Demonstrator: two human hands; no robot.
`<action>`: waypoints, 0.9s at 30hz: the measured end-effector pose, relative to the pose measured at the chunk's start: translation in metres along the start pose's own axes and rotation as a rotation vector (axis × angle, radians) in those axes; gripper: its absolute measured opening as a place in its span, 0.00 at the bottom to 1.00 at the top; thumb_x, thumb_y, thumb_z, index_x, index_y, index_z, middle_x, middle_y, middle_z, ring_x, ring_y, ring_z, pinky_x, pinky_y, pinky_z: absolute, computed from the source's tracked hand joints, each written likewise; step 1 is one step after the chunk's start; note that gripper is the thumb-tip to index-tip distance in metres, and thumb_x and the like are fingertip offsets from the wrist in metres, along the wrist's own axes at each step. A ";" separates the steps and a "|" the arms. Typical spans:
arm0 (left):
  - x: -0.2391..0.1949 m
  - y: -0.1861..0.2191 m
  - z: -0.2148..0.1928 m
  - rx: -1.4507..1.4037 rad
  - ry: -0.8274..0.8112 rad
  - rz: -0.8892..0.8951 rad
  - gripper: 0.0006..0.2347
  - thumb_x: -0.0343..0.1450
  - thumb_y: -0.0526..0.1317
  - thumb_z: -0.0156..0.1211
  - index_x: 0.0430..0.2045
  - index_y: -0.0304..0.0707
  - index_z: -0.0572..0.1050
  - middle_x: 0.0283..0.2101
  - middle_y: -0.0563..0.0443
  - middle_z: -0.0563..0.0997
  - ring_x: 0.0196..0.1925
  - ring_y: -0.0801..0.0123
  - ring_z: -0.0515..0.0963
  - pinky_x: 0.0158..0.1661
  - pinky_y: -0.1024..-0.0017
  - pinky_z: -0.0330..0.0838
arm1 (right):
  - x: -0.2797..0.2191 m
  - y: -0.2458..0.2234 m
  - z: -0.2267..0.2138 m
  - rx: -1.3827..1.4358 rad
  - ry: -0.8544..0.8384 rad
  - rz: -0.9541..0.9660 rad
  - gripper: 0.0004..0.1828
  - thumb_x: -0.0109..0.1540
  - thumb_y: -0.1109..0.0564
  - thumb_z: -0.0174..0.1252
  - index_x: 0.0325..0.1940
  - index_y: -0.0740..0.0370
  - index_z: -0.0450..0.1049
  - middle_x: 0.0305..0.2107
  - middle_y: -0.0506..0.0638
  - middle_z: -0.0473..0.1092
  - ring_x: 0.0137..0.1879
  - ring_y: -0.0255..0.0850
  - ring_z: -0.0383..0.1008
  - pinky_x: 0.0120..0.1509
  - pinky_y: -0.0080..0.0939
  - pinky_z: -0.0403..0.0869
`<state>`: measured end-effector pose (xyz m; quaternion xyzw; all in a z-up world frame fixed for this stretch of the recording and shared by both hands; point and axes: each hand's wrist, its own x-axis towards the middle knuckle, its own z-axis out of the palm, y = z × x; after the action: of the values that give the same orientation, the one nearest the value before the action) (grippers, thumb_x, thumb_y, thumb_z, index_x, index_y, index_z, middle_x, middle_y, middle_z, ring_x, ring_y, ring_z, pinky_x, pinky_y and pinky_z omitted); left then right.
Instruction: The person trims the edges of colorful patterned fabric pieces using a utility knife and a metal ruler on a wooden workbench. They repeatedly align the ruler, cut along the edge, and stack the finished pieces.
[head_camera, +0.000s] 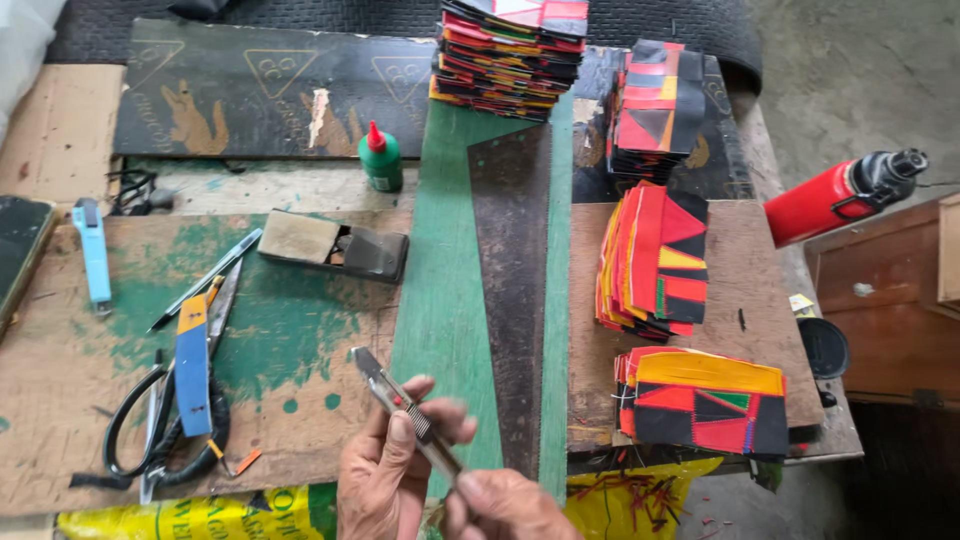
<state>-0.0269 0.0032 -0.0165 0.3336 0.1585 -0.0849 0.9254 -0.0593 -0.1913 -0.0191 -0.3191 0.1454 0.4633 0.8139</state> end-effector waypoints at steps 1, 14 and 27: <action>0.005 0.001 0.001 -0.013 -0.002 0.021 0.13 0.74 0.36 0.56 0.50 0.27 0.77 0.37 0.35 0.83 0.37 0.53 0.86 0.40 0.59 0.82 | -0.007 -0.006 0.006 -0.128 0.091 0.035 0.19 0.68 0.44 0.57 0.52 0.62 0.78 0.33 0.47 0.72 0.39 0.32 0.72 0.44 0.31 0.68; 0.098 0.083 -0.030 1.722 0.208 0.795 0.11 0.71 0.38 0.63 0.47 0.41 0.80 0.30 0.43 0.77 0.27 0.55 0.78 0.27 0.61 0.70 | -0.014 -0.301 -0.142 -2.147 0.819 -0.771 0.50 0.46 0.42 0.73 0.72 0.51 0.70 0.62 0.62 0.65 0.66 0.61 0.60 0.68 0.59 0.59; 0.114 0.088 -0.002 1.953 0.211 0.636 0.07 0.70 0.35 0.58 0.40 0.39 0.77 0.30 0.44 0.74 0.25 0.52 0.78 0.24 0.57 0.72 | -0.004 -0.308 -0.123 -2.192 0.986 -0.673 0.48 0.38 0.40 0.78 0.60 0.53 0.71 0.55 0.53 0.71 0.67 0.54 0.65 0.68 0.60 0.62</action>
<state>0.1027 0.0656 -0.0064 0.9719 0.0052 0.1020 0.2121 0.2069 -0.3875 0.0090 -0.9898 -0.1162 -0.0595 0.0565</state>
